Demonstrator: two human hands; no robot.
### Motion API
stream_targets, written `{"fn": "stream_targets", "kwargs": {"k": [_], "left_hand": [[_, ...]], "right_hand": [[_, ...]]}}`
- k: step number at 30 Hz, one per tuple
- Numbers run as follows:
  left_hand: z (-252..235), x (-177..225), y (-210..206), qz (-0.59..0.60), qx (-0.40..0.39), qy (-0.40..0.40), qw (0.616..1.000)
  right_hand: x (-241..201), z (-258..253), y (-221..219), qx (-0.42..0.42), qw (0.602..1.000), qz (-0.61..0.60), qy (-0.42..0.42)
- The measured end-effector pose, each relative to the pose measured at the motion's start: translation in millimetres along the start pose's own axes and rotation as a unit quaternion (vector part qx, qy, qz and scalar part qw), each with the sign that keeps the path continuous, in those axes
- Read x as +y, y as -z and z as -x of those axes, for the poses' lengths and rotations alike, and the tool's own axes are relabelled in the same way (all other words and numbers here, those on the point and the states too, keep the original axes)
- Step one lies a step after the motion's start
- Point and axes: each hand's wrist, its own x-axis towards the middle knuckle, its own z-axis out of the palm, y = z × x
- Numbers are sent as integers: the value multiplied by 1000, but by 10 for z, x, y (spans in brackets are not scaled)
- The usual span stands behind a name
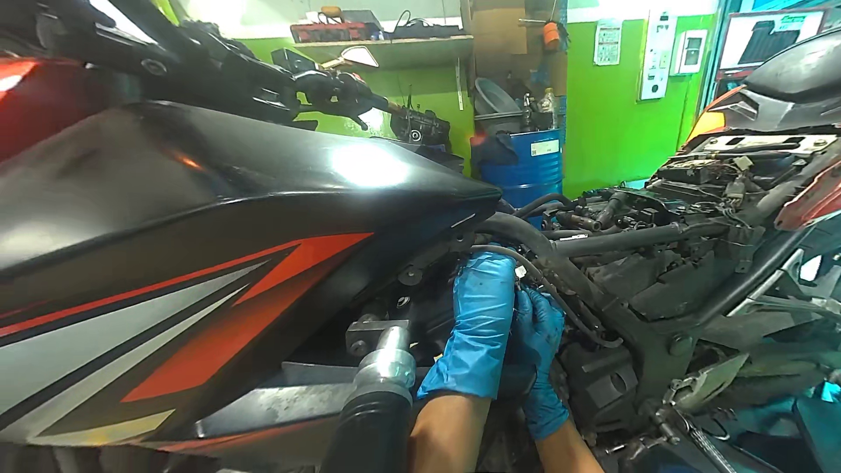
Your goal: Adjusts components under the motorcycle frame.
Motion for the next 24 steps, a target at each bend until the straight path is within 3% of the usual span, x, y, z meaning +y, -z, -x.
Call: {"fn": "stream_targets", "kwargs": {"k": [6,12,14,17,19,20,24], "left_hand": [[5,-1,-9,12,13,2,1000],[33,-3,-19,17,24,-9,1000],[50,-19,-65,32,32,-12,999],[51,-93,-305,34,134,-50,989],[24,9,-10,21,1,-9,1000],[9,26,41,14,-22,-3,1000],[20,-3,8,18,6,-16,1000]], "right_hand": [[-43,-53,76,-55,998,13,-5],[-87,-55,98,-27,993,-47,-100],[-30,-32,86,-33,997,-28,-67],[26,-38,77,-69,997,14,-21],[12,-67,93,-82,996,19,-42],[6,-75,95,-78,995,19,-56],[17,-71,100,-66,995,-2,-79]]}}
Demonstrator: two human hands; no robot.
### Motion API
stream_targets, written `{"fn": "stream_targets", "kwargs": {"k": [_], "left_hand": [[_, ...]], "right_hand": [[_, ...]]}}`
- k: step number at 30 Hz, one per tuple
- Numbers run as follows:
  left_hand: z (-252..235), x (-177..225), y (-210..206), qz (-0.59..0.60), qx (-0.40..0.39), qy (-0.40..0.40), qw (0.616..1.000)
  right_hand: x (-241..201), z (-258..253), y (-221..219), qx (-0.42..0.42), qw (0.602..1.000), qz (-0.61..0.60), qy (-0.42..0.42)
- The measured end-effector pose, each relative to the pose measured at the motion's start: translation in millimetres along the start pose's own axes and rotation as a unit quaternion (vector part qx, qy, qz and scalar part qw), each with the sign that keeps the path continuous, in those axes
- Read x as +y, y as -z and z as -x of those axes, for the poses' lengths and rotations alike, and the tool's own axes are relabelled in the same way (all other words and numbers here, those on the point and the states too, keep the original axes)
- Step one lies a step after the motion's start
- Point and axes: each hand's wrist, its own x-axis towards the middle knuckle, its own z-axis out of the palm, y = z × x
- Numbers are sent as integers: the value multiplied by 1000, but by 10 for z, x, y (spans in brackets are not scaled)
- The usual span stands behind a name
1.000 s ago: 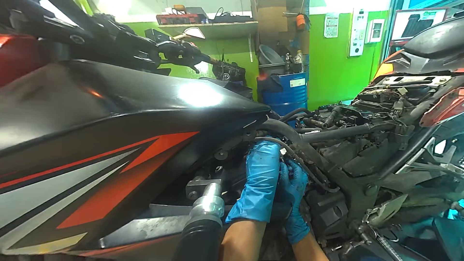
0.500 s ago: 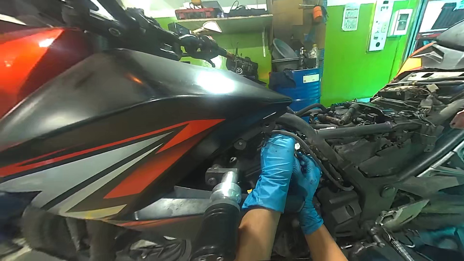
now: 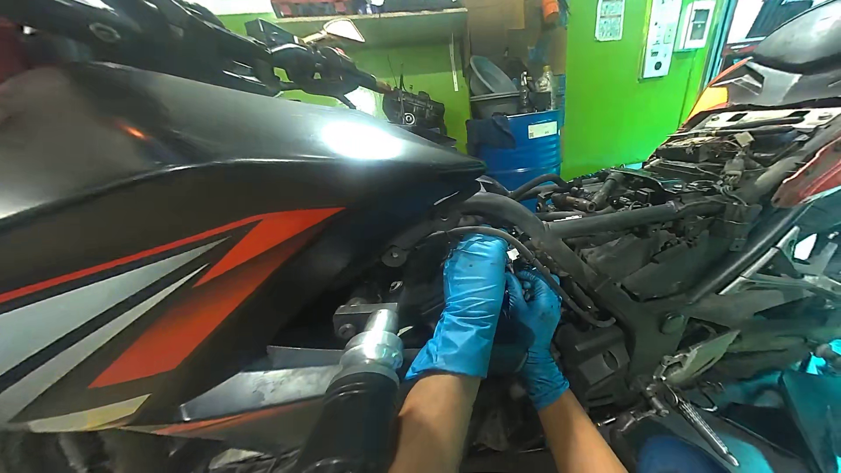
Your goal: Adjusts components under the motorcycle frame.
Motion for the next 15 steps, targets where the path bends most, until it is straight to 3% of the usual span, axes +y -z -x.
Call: {"fn": "stream_targets", "kwargs": {"k": [3,9,15], "left_hand": [[-16,-9,-32,-2,8,10,1000],[26,-10,15,2,-5,-3,1000],[-5,11,-12,-7,5,11,1000]], "right_hand": [[-13,10,19,-13,1000,9,2],[67,67,211,-94,986,92,103],[100,-6,144,-6,990,45,134]]}}
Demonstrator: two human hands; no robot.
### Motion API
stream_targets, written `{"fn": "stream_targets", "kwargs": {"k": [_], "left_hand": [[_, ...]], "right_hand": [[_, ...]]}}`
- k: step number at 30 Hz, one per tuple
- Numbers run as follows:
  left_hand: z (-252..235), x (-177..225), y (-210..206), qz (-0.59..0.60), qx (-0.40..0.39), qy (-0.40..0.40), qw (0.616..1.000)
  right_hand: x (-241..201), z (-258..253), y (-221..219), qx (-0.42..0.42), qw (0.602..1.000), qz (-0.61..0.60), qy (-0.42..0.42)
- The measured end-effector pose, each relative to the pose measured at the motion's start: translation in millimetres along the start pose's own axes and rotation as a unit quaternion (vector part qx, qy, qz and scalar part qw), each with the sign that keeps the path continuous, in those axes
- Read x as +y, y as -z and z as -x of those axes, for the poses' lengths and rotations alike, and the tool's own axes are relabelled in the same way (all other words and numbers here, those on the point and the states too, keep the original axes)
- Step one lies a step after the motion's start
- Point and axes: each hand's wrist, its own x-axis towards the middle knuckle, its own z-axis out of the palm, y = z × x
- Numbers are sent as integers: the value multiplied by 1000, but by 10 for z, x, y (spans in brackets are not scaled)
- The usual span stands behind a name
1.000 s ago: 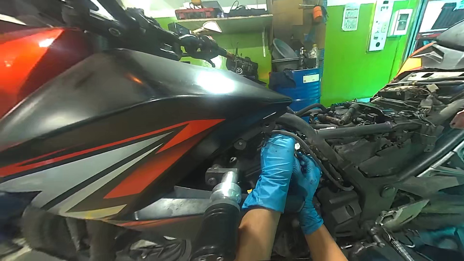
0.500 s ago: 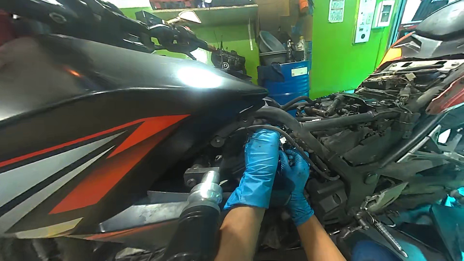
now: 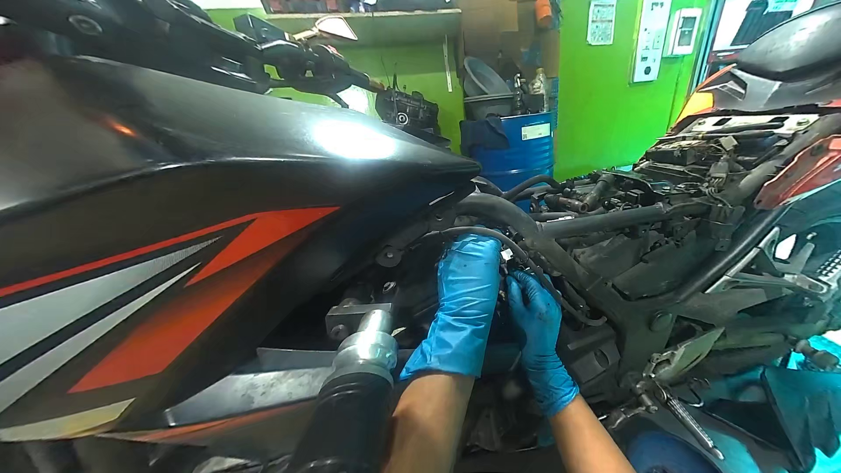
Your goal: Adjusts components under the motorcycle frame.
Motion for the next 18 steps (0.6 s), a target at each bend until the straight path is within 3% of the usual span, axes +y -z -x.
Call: {"fn": "stream_targets", "kwargs": {"k": [2,6,8,18], "left_hand": [[-5,0,6,0,-5,0,1000],[36,-32,-9,10,12,-21,1000],[39,-25,13,13,6,-18,1000],[2,-2,12,3,-10,-4,1000]], "right_hand": [[0,-16,1,-12,1000,10,-4],[-1,-44,216,-165,985,48,10],[14,-43,258,-191,979,75,22],[18,-47,106,-66,991,92,66]]}}
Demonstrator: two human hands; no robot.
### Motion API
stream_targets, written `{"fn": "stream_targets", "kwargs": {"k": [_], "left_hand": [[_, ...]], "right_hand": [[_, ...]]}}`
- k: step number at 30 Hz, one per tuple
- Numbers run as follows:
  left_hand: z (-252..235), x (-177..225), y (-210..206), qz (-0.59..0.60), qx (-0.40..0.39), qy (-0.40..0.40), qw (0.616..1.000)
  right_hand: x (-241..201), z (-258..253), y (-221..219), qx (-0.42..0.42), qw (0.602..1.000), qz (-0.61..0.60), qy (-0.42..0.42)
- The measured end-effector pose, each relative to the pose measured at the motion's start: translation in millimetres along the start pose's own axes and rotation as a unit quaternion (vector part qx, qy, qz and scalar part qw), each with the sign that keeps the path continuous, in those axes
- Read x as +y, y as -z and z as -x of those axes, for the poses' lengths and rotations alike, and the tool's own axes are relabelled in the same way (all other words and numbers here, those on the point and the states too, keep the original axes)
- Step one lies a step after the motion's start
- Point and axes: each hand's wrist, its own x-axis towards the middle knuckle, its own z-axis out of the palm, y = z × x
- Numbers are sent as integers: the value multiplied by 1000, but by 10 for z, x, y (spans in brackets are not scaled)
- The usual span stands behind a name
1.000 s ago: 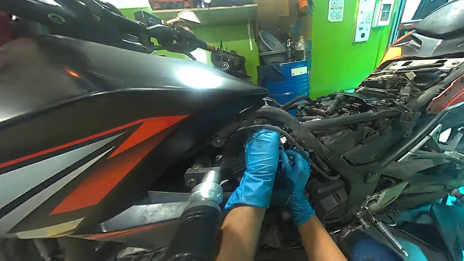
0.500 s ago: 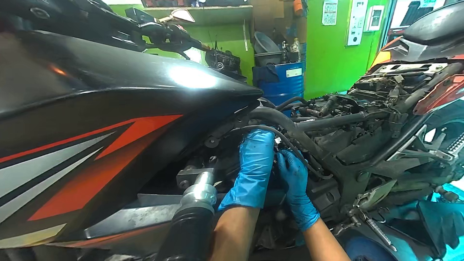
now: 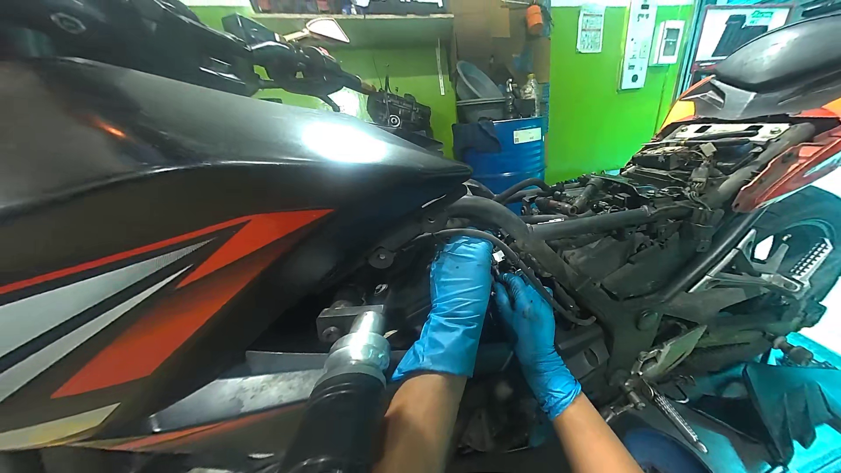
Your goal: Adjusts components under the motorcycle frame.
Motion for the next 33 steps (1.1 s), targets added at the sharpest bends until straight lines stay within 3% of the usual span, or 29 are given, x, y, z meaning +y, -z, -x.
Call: {"fn": "stream_targets", "kwargs": {"k": [5,11,14,18,22,28,33], "left_hand": [[-20,11,12,-12,-10,9,1000],[-13,-17,-43,1,22,3,1000],[-17,-20,-46,8,10,7,1000],[-33,-12,-4,12,-22,16,1000],[-41,-11,-4,13,-17,19,1000],[-38,0,25,8,-27,21,999],[-30,13,10,-6,-15,19,1000]], "right_hand": [[-48,-12,52,-51,998,4,-31],[-160,-111,-14,12,997,77,-28],[-258,-236,184,-93,990,-6,-107],[-320,-504,466,-269,923,-92,-258],[-323,-554,544,-344,888,-121,-282],[-306,-407,478,-319,828,-314,-337],[-261,-291,447,-281,868,-247,-327]]}}
